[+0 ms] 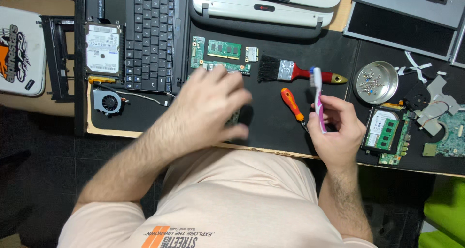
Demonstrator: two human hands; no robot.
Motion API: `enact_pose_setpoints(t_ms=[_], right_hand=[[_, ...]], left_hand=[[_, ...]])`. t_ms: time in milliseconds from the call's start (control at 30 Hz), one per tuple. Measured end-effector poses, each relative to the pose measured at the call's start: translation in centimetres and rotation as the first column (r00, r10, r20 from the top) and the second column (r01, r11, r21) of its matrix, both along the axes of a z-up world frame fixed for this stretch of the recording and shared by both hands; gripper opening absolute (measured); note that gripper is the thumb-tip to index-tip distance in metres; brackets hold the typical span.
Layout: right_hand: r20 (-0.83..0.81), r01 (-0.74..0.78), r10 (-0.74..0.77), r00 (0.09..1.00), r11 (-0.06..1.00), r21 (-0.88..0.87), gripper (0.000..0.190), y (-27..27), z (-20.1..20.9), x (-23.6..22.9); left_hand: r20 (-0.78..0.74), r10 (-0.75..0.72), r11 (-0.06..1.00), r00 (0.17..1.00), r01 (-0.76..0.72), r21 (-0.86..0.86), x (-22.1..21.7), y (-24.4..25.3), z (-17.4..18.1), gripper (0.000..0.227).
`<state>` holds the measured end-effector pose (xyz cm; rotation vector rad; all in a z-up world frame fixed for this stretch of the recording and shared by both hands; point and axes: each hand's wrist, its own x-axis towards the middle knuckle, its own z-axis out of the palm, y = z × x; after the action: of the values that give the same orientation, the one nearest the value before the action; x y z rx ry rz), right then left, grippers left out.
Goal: The person cleans various disassembled laptop components on a workbench. They use a toothbrush to scrub a green circuit board, then switch to a larger brush to dust a RAM stick. They continue by brushing a hard drive and a small fan component.
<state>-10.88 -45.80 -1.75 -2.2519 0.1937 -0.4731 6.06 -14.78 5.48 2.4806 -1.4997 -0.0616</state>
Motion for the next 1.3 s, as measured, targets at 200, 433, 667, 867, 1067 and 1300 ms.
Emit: enact_pose_setpoints(t_ms=[200,433,667,867,1067,1300], right_hand=[[-0.028,-0.071,0.065,0.997,0.955,-0.289,0.024,-1.0,0.9,0.6],[0.042,-0.080,0.106,0.993,0.909,-0.408,0.022,-0.8,-0.4,1.0],[0.128,-0.020,0.088,0.988,0.891,-0.454,0.022,-0.5,-0.6,1.1],[0.209,-0.011,0.121,0.970,0.886,-0.463,0.018,0.4,0.3,0.8],[0.220,-0.095,0.203,0.954,0.903,-0.420,0.015,0.1,-1.4,-0.8],[0.014,-0.122,0.140,0.990,0.905,-0.407,0.023,2.0,0.0,0.2]], left_hand=[[0.003,-0.018,1.000,1.000,0.018,0.000,-3.7,2.2,-1.8,0.104],[0.024,0.011,1.000,1.000,-0.011,-0.011,-3.9,3.0,-3.7,0.100],[0.014,0.048,0.996,0.999,-0.047,-0.075,-4.1,3.2,-4.4,0.095],[-0.003,0.167,0.964,0.986,-0.165,-0.207,-4.4,7.9,-3.2,0.083],[0.195,0.634,0.773,0.748,-0.616,-0.150,-4.8,17.9,-1.8,0.048],[0.193,0.789,0.609,0.584,-0.785,-0.112,-4.9,19.7,-3.2,0.075]])
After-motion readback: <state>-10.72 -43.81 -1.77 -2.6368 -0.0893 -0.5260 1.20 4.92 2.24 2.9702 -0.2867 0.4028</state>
